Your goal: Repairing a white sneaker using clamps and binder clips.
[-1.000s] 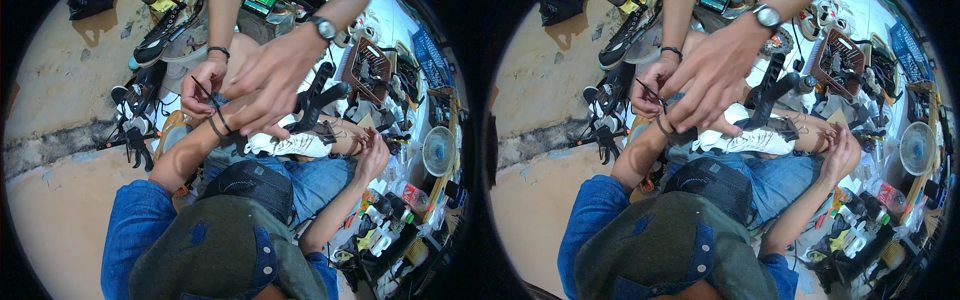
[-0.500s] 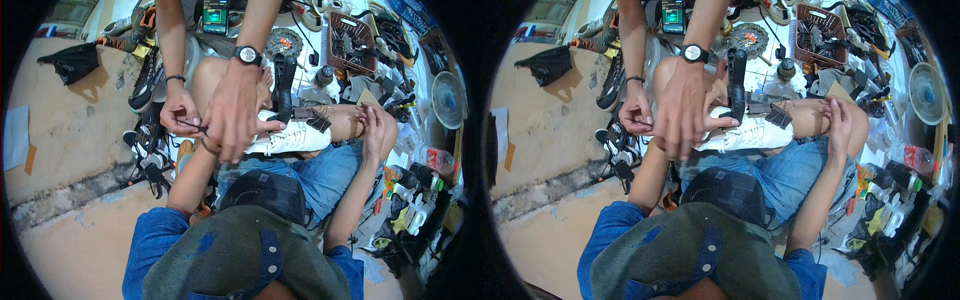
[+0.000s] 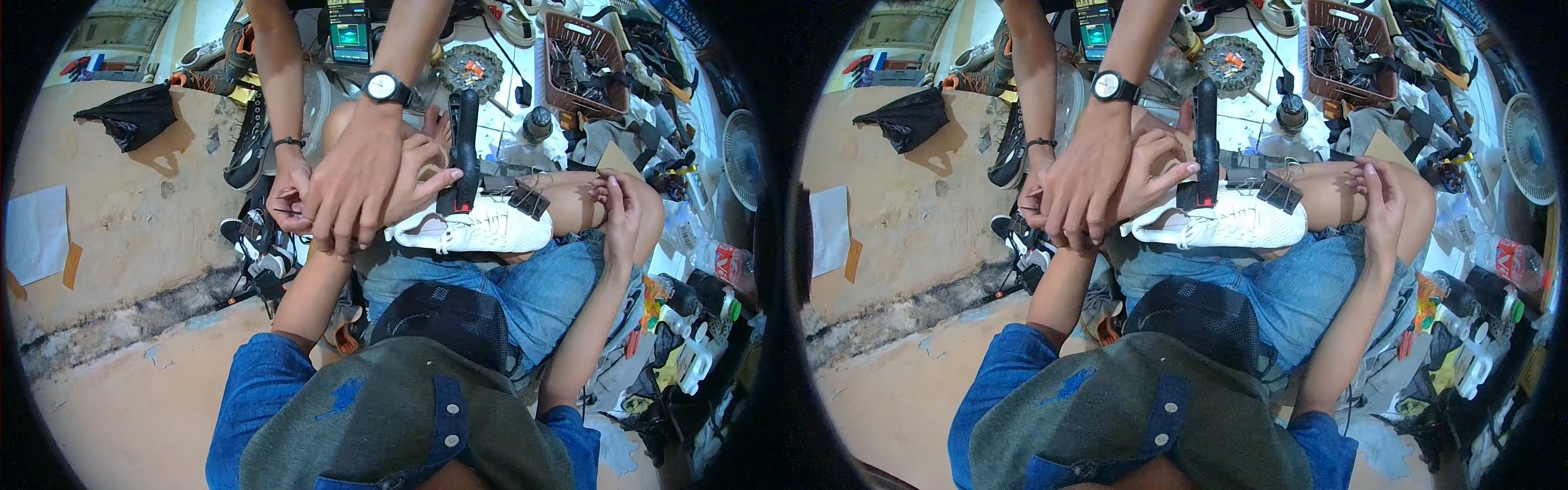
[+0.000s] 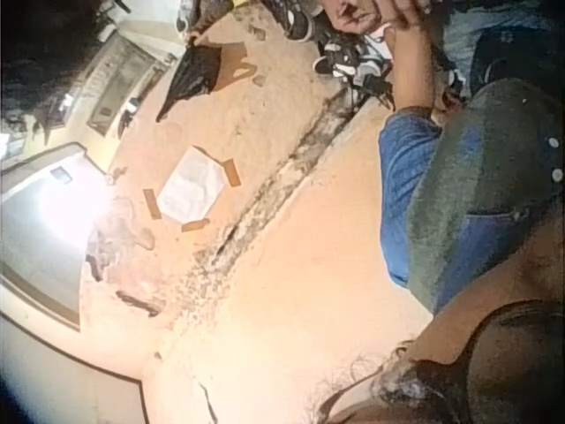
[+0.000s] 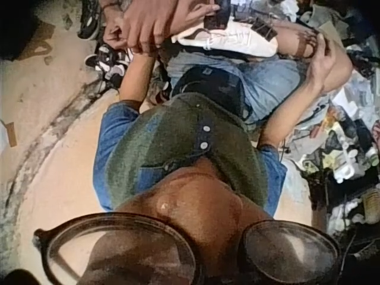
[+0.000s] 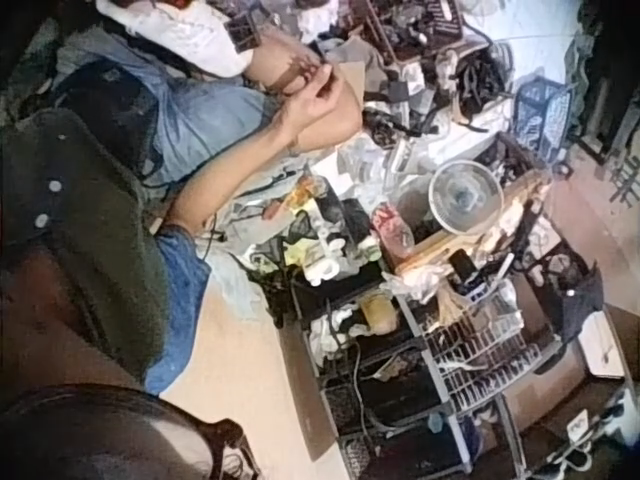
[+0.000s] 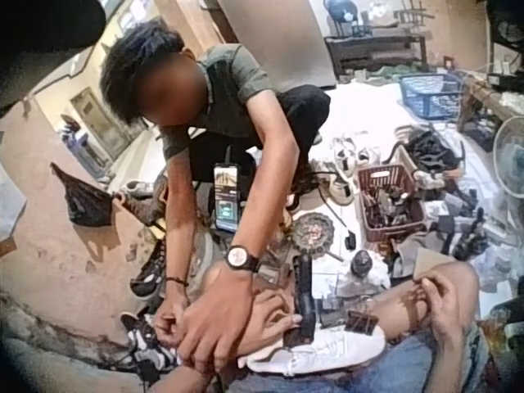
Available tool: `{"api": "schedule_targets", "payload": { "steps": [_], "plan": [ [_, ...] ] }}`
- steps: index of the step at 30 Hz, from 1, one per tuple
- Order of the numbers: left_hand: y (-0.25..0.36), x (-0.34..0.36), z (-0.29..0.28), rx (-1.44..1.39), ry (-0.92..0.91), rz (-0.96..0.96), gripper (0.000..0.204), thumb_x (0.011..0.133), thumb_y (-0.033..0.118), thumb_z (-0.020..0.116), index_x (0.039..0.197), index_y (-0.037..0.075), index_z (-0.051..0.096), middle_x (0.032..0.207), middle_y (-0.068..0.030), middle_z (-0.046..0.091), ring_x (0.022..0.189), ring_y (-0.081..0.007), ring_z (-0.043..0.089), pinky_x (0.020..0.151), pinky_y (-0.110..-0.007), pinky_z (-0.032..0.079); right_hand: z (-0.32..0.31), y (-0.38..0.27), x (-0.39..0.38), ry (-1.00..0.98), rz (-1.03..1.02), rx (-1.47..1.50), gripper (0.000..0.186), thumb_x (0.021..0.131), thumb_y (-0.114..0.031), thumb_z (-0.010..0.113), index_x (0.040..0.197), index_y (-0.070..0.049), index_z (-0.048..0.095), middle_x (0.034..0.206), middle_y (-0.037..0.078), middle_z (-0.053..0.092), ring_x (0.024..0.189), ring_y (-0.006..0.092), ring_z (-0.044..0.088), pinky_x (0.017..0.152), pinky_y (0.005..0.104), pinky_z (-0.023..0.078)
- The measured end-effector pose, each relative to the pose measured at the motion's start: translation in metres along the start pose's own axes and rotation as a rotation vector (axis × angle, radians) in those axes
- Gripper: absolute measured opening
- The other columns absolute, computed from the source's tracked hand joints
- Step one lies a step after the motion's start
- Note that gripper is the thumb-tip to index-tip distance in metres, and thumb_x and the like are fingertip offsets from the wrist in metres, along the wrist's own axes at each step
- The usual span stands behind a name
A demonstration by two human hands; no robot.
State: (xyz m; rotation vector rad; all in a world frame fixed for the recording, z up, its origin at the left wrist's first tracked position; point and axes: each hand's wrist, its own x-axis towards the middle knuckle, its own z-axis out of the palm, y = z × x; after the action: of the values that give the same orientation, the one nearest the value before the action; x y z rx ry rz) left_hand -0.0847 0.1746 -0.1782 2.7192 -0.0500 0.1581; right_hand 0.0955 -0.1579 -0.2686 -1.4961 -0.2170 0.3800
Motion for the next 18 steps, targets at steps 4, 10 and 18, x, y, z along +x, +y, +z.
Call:
{"api": "schedule_targets", "payload": {
  "steps": [4, 10, 18],
  "plan": [
    [0.002, 0.009, 0.005, -0.253, -0.048, -0.181, 0.031, 0.093, 0.031, 0.071, 0.094, 0.000, 0.065, 0.097, -0.0132, 0.066, 0.091, -0.0264, 0.063, 0.085, -0.036, 0.048, -0.001, 0.000, -0.001, 0.001, -0.013, -0.017, 0.027, 0.104, -0.021, 0.058, 0.114, 0.002, 0.068, 0.097, 0.006, 0.069, 0.086, 0.0105, 0.062, 0.080, 0.0252, 0.049],
    [0.021, 0.014, -0.001, -0.241, -0.110, -0.204, 0.032, 0.095, 0.029, 0.068, 0.094, -0.002, 0.064, 0.095, -0.0135, 0.066, 0.091, -0.0243, 0.062, 0.084, -0.033, 0.048, 0.002, -0.005, -0.004, 0.017, -0.001, 0.004, 0.025, 0.104, -0.019, 0.057, 0.113, 0.002, 0.068, 0.096, 0.006, 0.069, 0.085, 0.0102, 0.062, 0.079, 0.0248, 0.049],
    [0.026, 0.018, 0.005, -0.339, -0.106, -0.305, 0.038, 0.100, 0.037, 0.062, 0.097, -0.001, 0.058, 0.085, -0.0116, 0.061, 0.078, -0.0206, 0.055, 0.074, -0.033, 0.046, 0.002, -0.004, -0.002, -0.012, -0.032, -0.002, 0.025, 0.104, -0.018, 0.058, 0.113, 0.003, 0.068, 0.094, 0.005, 0.069, 0.084, 0.0104, 0.062, 0.078, 0.0250, 0.050]
  ]
}}
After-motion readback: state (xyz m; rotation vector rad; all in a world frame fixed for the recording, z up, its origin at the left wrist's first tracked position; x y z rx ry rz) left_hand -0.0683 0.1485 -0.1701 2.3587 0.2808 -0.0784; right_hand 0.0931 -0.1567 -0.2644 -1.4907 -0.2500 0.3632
